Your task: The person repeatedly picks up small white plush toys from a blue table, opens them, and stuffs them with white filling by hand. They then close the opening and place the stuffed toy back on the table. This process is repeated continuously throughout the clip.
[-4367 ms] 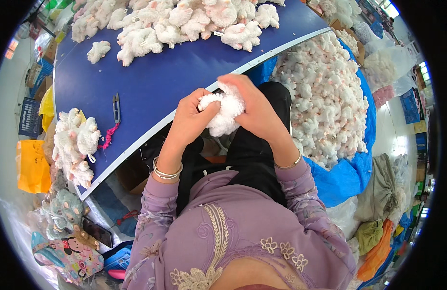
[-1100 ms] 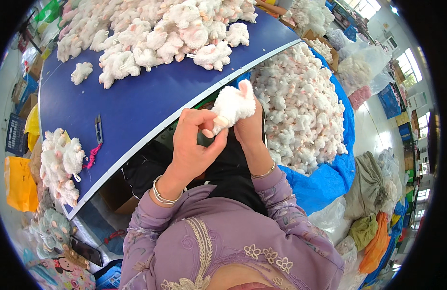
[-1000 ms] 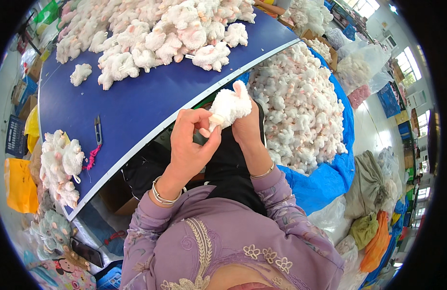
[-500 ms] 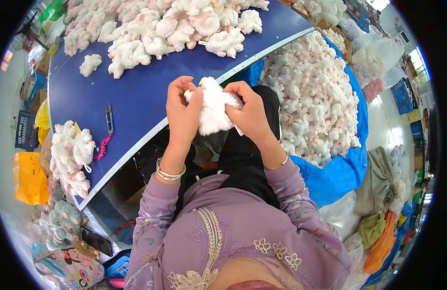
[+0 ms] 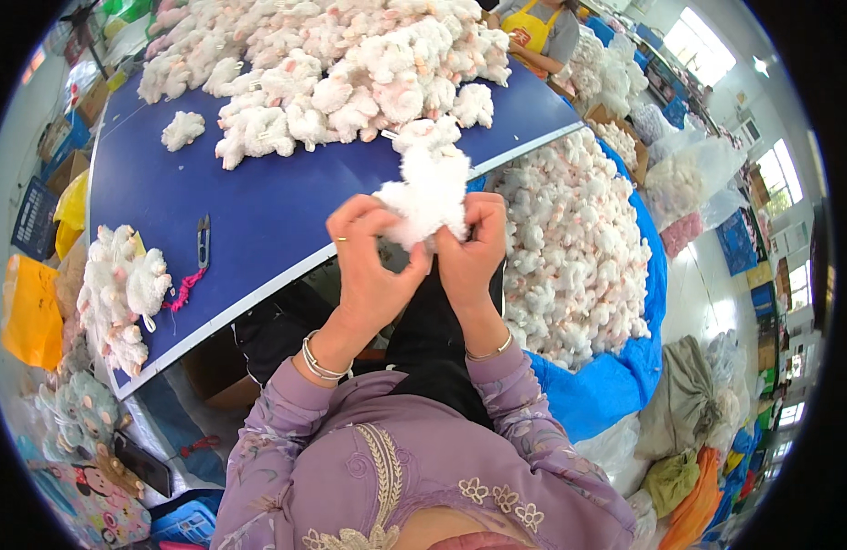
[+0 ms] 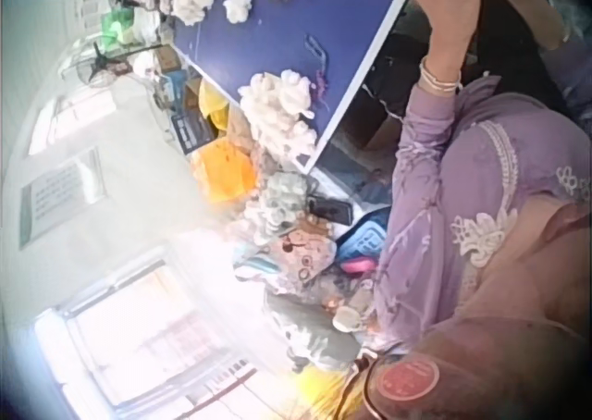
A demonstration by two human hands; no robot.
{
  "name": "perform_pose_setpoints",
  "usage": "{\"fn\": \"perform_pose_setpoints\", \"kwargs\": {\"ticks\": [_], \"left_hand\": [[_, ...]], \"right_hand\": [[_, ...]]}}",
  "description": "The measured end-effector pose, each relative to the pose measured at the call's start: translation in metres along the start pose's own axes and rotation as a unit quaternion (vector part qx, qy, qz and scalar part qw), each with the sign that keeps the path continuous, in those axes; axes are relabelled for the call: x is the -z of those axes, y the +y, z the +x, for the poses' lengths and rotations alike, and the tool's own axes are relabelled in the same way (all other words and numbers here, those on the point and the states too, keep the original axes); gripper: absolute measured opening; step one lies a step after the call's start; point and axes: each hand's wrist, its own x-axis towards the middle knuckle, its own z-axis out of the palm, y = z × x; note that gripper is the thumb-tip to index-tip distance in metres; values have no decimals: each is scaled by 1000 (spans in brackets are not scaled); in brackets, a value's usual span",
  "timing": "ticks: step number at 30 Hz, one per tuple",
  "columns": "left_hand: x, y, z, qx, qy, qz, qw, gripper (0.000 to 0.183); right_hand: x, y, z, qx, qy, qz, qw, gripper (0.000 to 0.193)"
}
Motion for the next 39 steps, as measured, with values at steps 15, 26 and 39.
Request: {"fn": "perform_pose_setpoints", "kwargs": {"ticks": [15, 26, 39], "left_hand": [[26, 18, 72, -148, -265, 113, 946, 41], [19, 26, 41, -31, -143, 37, 988, 50], [4, 0, 32, 1, -142, -23, 990, 30]], "right_hand": [[3, 0, 13, 74, -28, -47, 996, 37], [13, -4, 10, -20, -71, -71, 995, 41], [5, -20, 10, -58, -80, -154, 983, 35]]}}
